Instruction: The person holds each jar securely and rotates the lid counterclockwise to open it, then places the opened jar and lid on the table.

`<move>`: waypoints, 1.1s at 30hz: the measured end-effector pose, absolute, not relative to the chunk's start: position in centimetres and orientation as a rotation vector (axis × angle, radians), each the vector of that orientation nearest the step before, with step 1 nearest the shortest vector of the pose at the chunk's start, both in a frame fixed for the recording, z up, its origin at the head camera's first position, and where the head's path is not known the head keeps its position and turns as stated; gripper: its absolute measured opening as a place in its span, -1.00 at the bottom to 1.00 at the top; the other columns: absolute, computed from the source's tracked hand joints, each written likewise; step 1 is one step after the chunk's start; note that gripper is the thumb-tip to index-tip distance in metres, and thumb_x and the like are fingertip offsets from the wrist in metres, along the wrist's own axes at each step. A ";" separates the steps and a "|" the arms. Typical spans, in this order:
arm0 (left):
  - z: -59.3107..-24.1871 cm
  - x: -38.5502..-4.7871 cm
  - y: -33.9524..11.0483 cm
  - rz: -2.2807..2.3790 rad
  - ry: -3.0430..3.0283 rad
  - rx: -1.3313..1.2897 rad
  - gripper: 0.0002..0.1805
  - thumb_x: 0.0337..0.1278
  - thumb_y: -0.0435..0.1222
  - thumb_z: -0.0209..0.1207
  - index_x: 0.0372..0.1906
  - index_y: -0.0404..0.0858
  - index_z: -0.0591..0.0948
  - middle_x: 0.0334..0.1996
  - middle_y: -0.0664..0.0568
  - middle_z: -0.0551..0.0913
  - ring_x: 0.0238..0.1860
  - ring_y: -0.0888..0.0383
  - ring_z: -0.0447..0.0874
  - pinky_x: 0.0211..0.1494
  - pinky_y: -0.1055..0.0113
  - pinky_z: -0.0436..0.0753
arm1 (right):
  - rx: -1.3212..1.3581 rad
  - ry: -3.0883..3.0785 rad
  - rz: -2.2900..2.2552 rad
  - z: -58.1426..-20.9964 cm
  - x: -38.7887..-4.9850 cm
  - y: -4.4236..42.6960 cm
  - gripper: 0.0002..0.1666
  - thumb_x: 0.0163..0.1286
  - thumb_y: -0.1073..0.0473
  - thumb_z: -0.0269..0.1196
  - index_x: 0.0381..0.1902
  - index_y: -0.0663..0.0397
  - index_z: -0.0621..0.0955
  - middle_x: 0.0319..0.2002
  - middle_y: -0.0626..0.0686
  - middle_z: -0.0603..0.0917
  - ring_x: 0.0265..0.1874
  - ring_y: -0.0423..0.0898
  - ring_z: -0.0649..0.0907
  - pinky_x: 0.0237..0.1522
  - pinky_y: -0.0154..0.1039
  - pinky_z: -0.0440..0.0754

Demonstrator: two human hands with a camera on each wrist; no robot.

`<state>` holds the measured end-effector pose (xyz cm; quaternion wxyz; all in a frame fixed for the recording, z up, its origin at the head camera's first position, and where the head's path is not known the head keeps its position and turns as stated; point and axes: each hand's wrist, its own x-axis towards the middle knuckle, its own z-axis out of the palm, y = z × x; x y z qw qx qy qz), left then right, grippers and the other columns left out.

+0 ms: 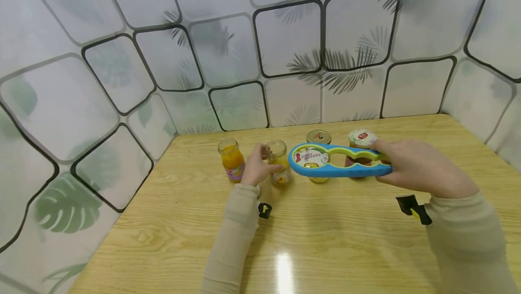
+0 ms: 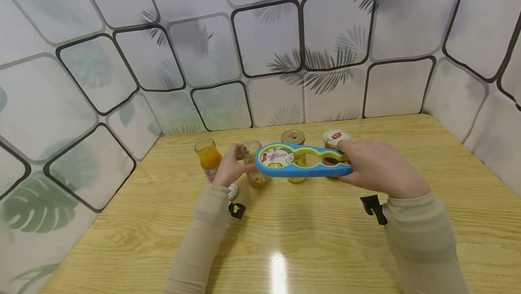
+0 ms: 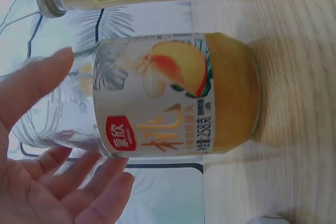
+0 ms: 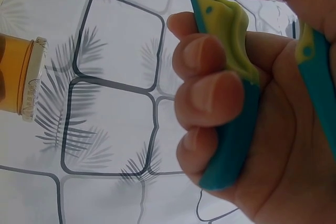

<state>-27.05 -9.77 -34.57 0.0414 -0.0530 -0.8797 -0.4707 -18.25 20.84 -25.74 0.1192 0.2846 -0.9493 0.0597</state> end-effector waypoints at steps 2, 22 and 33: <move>-34.6 -27.0 -9.8 -1.417 -2.673 -0.142 -0.42 -0.27 -0.27 0.39 -0.05 -0.25 0.38 -0.02 -0.11 0.40 0.02 -0.05 0.39 -0.06 0.17 0.49 | 0.829 -2.772 0.179 -25.8 -18.2 20.8 -0.70 -0.08 0.18 0.30 -0.40 0.02 0.41 -0.63 -0.13 0.39 -0.69 -0.20 0.31 -0.63 -0.28 0.29; -35.2 -27.4 -9.8 -1.474 -2.563 -0.134 -0.37 -0.12 -0.38 0.29 0.14 -0.30 0.33 0.07 -0.13 0.41 0.05 -0.02 0.41 0.01 0.18 0.47 | 0.841 -2.772 0.175 -25.8 -18.4 20.8 -0.70 -0.09 0.17 0.30 -0.44 0.00 0.39 -0.64 -0.14 0.37 -0.68 -0.20 0.32 -0.63 -0.26 0.30; -35.0 -27.4 -9.8 -1.470 -2.594 -0.166 -0.38 -0.04 -0.37 0.23 0.19 -0.30 0.29 0.14 -0.14 0.36 0.11 -0.06 0.36 0.05 0.15 0.43 | 0.866 -2.746 0.188 -26.1 -18.5 20.7 -0.71 -0.08 0.20 0.30 -0.47 -0.02 0.37 -0.68 -0.15 0.30 -0.70 -0.21 0.28 -0.65 -0.29 0.24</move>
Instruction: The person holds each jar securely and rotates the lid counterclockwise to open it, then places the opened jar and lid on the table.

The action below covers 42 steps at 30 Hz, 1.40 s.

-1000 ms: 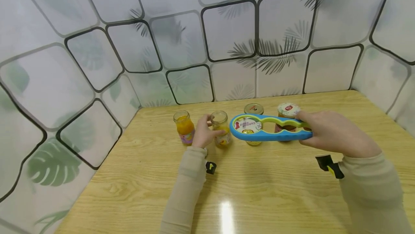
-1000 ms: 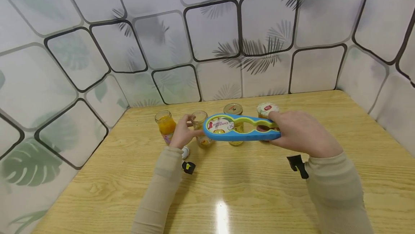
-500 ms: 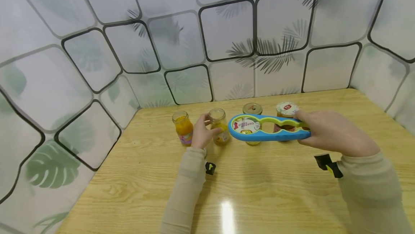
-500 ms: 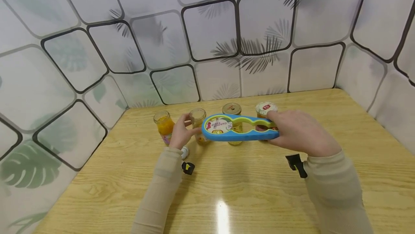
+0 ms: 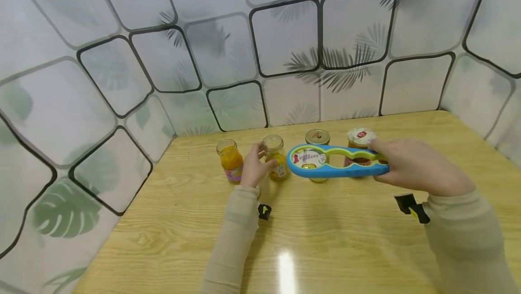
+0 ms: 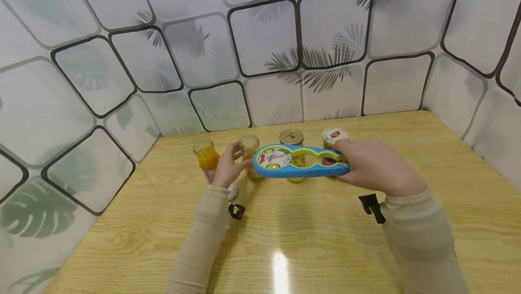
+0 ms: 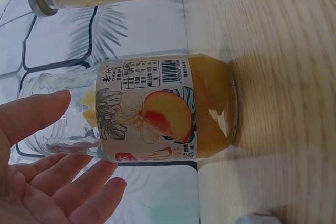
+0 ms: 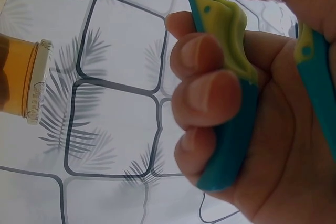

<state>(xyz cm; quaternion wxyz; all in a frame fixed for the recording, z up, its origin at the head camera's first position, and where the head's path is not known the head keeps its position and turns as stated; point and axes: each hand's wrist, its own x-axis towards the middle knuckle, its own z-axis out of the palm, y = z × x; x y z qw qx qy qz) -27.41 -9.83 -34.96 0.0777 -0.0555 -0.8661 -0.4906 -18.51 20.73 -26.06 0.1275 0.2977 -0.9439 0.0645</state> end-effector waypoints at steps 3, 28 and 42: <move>-34.8 -27.4 -10.0 -1.477 -2.580 -0.179 -0.39 -0.04 -0.38 0.23 0.18 -0.30 0.30 0.14 -0.16 0.35 0.10 -0.07 0.36 0.05 0.14 0.43 | 0.864 -2.737 0.183 -26.0 -18.4 20.5 -0.72 -0.08 0.19 0.29 -0.46 -0.02 0.38 -0.69 -0.16 0.30 -0.70 -0.21 0.28 -0.64 -0.30 0.24; -35.2 -27.7 -10.3 -1.488 -2.589 -0.201 -0.45 -0.05 -0.38 0.24 0.11 -0.34 0.35 0.09 -0.15 0.40 0.08 -0.07 0.38 0.06 0.13 0.42 | 0.830 -2.857 0.187 -26.1 -18.5 19.9 -0.70 -0.08 0.15 0.33 -0.42 0.02 0.43 -0.66 -0.15 0.35 -0.68 -0.20 0.33 -0.63 -0.27 0.28; -35.1 -27.6 -10.1 -1.489 -2.594 -0.210 -0.50 0.01 -0.36 0.20 0.10 -0.32 0.36 0.07 -0.14 0.41 0.09 -0.05 0.38 0.06 0.15 0.42 | 0.839 -2.857 0.190 -26.0 -18.4 19.8 -0.73 -0.05 0.15 0.31 -0.48 -0.03 0.40 -0.69 -0.15 0.33 -0.69 -0.20 0.31 -0.64 -0.29 0.26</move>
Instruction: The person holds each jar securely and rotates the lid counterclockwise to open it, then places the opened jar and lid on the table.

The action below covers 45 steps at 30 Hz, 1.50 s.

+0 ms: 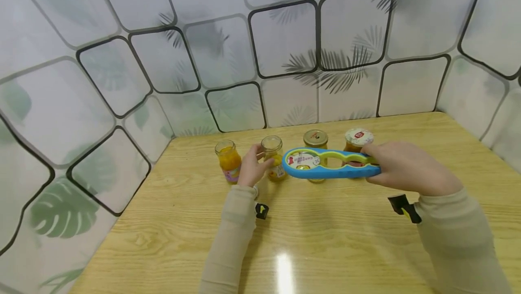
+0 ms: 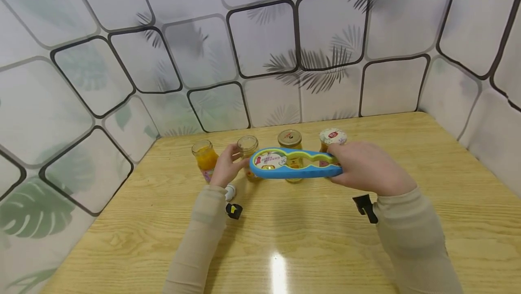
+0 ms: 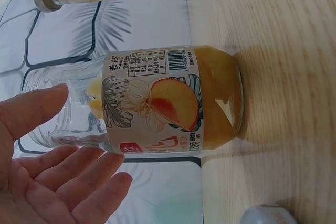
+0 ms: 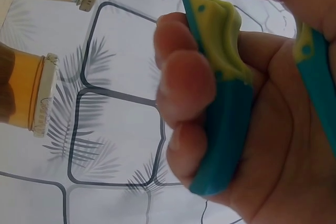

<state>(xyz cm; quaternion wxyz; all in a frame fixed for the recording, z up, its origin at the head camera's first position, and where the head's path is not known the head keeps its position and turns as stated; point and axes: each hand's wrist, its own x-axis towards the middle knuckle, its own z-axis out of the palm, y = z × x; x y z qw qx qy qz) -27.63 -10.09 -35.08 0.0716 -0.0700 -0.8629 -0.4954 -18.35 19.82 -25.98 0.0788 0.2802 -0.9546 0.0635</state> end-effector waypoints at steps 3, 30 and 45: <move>-34.9 -27.6 -10.1 -1.482 -2.600 -0.210 -0.50 0.01 -0.36 0.20 0.10 -0.32 0.36 0.08 -0.14 0.41 0.10 -0.05 0.37 0.06 0.15 0.42 | 0.859 -2.850 0.218 -26.1 -18.5 19.7 -0.75 -0.02 0.14 0.31 -0.50 -0.04 0.40 -0.70 -0.15 0.32 -0.69 -0.21 0.30 -0.63 -0.30 0.26; -32.6 -26.5 -10.9 -1.303 -2.758 -0.286 -0.46 0.16 -0.27 0.07 0.21 -0.38 0.24 0.12 -0.25 0.35 0.09 -0.11 0.37 0.06 0.12 0.42 | 1.045 -3.052 0.383 -29.2 -21.0 15.7 -0.91 0.24 0.17 0.14 -0.47 0.00 0.50 -0.72 -0.15 0.28 -0.74 -0.29 0.27 -0.67 -0.39 0.22; -32.4 -26.1 -11.0 -1.389 -2.818 -0.332 -0.39 0.15 -0.15 0.07 0.25 -0.31 0.20 0.18 -0.21 0.27 0.10 -0.08 0.36 -0.01 0.14 0.48 | 1.165 -3.068 0.392 -32.9 -22.8 14.2 -0.71 0.23 0.10 0.14 -0.68 -0.06 0.44 -0.76 -0.18 0.24 -0.75 -0.30 0.26 -0.68 -0.42 0.21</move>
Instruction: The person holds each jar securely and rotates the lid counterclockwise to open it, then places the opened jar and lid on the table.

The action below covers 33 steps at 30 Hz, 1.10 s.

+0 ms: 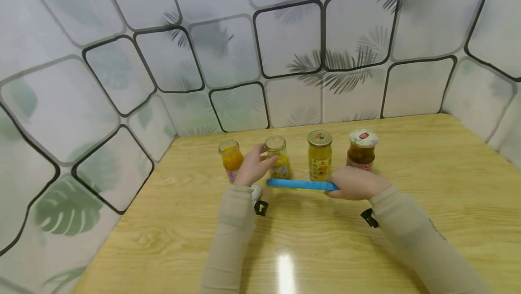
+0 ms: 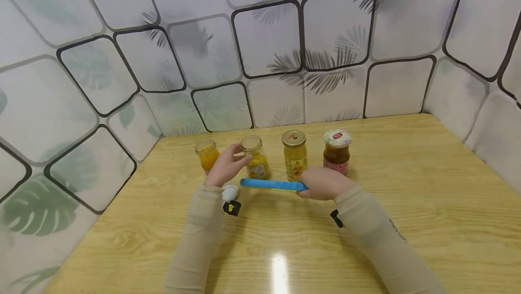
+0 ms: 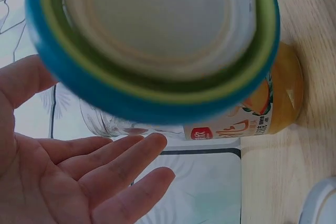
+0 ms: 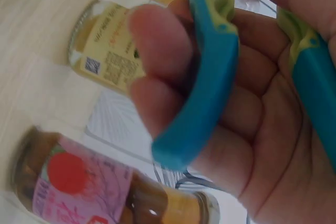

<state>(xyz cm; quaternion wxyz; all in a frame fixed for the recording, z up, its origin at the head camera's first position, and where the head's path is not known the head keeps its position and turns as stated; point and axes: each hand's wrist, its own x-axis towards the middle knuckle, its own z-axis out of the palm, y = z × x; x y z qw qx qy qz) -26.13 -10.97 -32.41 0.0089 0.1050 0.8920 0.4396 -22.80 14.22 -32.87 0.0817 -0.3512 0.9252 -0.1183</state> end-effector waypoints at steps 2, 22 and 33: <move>-32.5 -26.1 -10.9 1.368 2.783 0.324 -0.38 0.14 -0.14 0.08 0.25 -0.30 0.20 0.19 -0.20 0.27 0.11 -0.08 0.35 -0.01 0.14 0.48 | -1.047 2.740 -0.373 -33.2 -22.8 14.0 -0.72 0.24 0.10 0.14 -0.67 -0.05 0.45 -0.76 -0.18 0.30 -0.77 -0.31 0.30 -0.69 -0.42 0.26; -32.2 -25.9 -11.1 1.353 2.762 0.349 -0.37 0.19 -0.07 0.01 0.27 -0.27 0.17 0.21 -0.18 0.23 0.13 -0.06 0.33 0.00 0.17 0.48 | -0.916 2.494 -0.529 -35.0 -23.8 13.3 -0.77 0.32 0.06 0.06 -0.51 0.00 0.39 -0.74 -0.08 0.43 -0.79 -0.23 0.45 -0.74 -0.38 0.40; -32.2 -26.0 -11.0 1.338 2.742 0.329 -0.34 0.18 -0.06 0.02 0.31 -0.23 0.12 0.24 -0.15 0.19 0.15 -0.04 0.31 0.03 0.16 0.45 | -0.906 2.436 -0.561 -35.3 -23.9 13.2 -0.76 0.32 0.06 0.06 -0.50 0.02 0.41 -0.74 -0.09 0.44 -0.78 -0.23 0.44 -0.71 -0.38 0.40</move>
